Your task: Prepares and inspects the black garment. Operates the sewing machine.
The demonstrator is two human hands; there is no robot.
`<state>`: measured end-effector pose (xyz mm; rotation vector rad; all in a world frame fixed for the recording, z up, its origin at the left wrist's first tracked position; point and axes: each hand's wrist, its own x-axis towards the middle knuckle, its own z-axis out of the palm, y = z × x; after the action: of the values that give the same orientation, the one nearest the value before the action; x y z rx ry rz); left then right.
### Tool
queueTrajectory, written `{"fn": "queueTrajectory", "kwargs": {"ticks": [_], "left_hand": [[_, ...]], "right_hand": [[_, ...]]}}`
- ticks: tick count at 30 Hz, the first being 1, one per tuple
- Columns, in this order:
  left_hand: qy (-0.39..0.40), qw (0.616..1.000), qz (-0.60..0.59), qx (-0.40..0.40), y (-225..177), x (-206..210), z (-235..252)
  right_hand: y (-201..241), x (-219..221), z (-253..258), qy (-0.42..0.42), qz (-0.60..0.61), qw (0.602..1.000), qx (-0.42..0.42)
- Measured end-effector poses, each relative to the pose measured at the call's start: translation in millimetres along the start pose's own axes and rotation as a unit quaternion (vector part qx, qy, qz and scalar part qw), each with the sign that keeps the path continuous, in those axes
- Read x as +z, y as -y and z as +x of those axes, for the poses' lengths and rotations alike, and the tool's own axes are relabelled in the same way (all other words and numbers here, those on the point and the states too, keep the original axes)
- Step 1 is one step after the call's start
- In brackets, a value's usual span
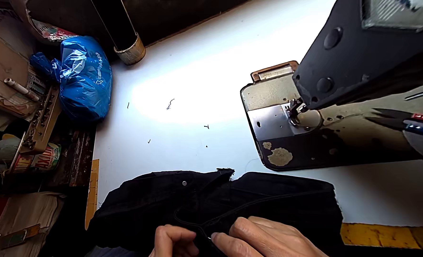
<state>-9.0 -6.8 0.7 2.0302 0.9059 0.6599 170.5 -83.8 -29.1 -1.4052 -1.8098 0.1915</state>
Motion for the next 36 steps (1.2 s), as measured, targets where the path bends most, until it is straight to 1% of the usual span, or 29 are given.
{"fn": "queueTrajectory", "kwargs": {"ticks": [2, 4, 9, 12, 15, 20, 30, 36], "left_hand": [[0.007, 0.998, 0.062, -0.004, -6, 3, 6], [0.012, 0.997, 0.074, -0.016, -9, 4, 9], [-0.003, 0.999, 0.006, -0.043, -4, 0, 8], [-0.013, 0.998, -0.030, -0.048, -1, 1, 7], [-0.017, 0.998, -0.039, -0.047, 0, 2, 8], [-0.011, 0.998, -0.049, -0.024, 3, 1, 6], [-0.029, 0.998, -0.058, 0.002, 4, 6, 1], [-0.043, 0.997, -0.035, 0.052, 7, 9, -1]], "right_hand": [[1, 1, 1, -0.006, -0.002, 1.000, 0.003], [1, 3, 1, -0.004, -0.006, 1.000, 0.015], [0, 5, -5, -0.005, 0.005, 0.999, 0.051], [-3, 0, -9, -0.008, 0.048, 0.996, 0.072], [-4, -3, -11, -0.015, 0.090, 0.994, 0.066], [-2, 0, -7, -0.035, 0.074, 0.994, 0.078], [-1, 1, -4, -0.026, 0.054, 0.995, 0.077], [0, 1, -1, -0.023, 0.041, 0.997, 0.065]]}}
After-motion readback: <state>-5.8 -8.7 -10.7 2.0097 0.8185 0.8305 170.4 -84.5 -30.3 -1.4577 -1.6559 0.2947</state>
